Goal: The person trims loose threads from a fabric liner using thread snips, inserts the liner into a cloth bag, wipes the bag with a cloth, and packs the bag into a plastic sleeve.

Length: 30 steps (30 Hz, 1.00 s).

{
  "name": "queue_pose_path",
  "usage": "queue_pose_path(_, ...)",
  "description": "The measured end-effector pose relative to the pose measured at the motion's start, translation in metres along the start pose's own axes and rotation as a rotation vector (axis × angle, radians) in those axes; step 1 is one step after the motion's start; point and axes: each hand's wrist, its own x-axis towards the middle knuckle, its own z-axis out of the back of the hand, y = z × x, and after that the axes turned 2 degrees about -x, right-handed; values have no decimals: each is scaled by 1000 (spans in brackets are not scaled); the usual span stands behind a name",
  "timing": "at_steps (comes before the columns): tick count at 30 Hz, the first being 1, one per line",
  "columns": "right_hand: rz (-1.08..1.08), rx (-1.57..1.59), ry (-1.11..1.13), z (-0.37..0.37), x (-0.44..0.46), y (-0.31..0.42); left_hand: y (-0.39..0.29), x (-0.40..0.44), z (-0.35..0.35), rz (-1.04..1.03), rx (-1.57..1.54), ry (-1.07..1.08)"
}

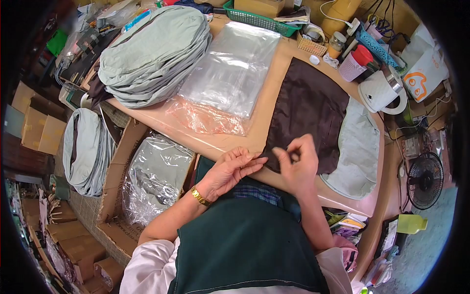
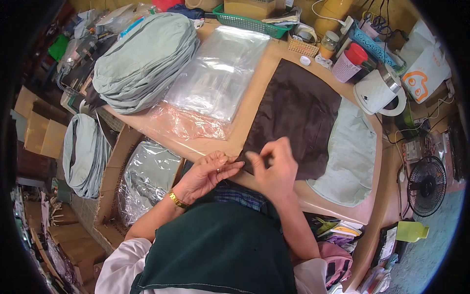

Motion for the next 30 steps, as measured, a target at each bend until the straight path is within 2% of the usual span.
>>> queue_pose_path(1, -140, 5, -33, -2, 4, -7, 4, 3, 2, -15, 82, -78)
queue_pose_path(2, -109, -35, -86, -7, 6, -28, 8, 7, 4, -16, 81, -78)
queue_pose_path(4, -155, -68, -86, -13, 0, -51, 15, 13, 9, -47, 314, -125)
queue_pose_path(7, -227, -116, -72, -19, -7, -65, 18, 17, 14, 21, 341, -221)
queue_pose_path(10, -280, -116, -76, -20, -12, -71, 23, 19, 23, -45, 151, -155)
queue_pose_path(16, -255, -88, -111, -21, -9, -73, 14, 9, 14, -24, 108, -139)
queue_pose_path(19, -196, -72, -31, -7, -6, -50, 8, 5, 4, -16, 141, -90)
queue_pose_path(21, -67, -117, 64, 5, -4, -21, 7, 3, -3, -30, 146, -94)
queue_pose_path(22, 70, -185, 60, 9, -3, -12, 7, 3, -5, -42, 153, -96)
queue_pose_path(30, 264, -347, 160, 15, -1, 23, 12, 3, -4, -57, 220, -145)
